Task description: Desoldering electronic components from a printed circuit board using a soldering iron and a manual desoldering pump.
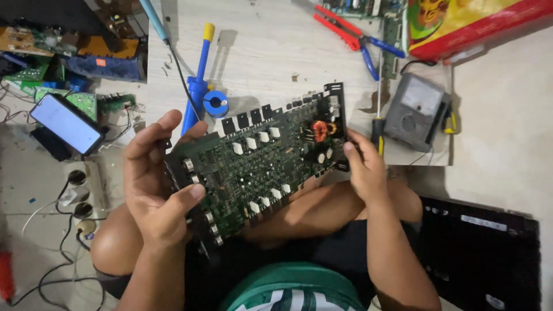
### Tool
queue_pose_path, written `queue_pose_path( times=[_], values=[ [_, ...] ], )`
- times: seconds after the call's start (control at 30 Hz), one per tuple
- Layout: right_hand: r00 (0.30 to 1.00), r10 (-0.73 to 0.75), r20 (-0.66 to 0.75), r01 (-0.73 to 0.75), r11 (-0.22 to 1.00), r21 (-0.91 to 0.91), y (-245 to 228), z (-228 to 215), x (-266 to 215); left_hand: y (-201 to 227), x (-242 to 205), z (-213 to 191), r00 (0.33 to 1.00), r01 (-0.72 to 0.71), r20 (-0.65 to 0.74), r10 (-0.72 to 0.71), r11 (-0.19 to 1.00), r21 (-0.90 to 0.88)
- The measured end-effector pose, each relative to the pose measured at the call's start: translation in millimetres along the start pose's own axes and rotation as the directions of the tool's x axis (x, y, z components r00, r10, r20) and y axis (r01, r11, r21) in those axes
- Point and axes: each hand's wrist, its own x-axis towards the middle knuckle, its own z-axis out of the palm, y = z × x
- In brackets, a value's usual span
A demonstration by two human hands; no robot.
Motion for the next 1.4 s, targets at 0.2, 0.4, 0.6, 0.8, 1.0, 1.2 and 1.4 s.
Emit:
queue_pose_path(
  times=[0.2, 0.4, 0.6, 0.8, 1.0, 1.2, 1.4],
  values=[
    [0.99, 0.071, 0.125, -0.062, 0.995, -0.078, -30, -9, 2, 9, -4, 3, 0.997, 0.025, -0.069, -0.024, 1.0, 0.009],
    [0.958, 0.158, 0.241, -0.073, 0.942, -0.329, -97, -29, 14, 11, -4, 2, 0.985, 0.083, -0.153, -0.083, 0.997, -0.002],
    [0.792, -0.61, -0.005, 0.599, 0.779, -0.186, -119, -14, 27, 8, -6, -1, 0.992, 0.055, -0.113, -0.054, 0.998, 0.005],
    [0.662, -0.748, -0.036, 0.742, 0.662, -0.101, -123, 36, 11, 12, -4, 1, 0.99, 0.09, -0.112, -0.088, 0.996, 0.013],
    [0.668, -0.743, 0.037, 0.738, 0.656, -0.159, -118, 42, 13, 15, -10, 2, 0.985, 0.127, -0.118, -0.128, 0.992, -0.016],
    [0.661, -0.749, 0.034, 0.743, 0.649, -0.163, -120, 50, 13, 15, -14, 1, 0.986, 0.113, -0.121, -0.114, 0.993, -0.011],
    [0.684, -0.729, 0.031, 0.718, 0.664, -0.208, -127, 54, 13, 16, -16, 1, 0.993, 0.074, -0.092, -0.074, 0.997, -0.003]
  ],
)
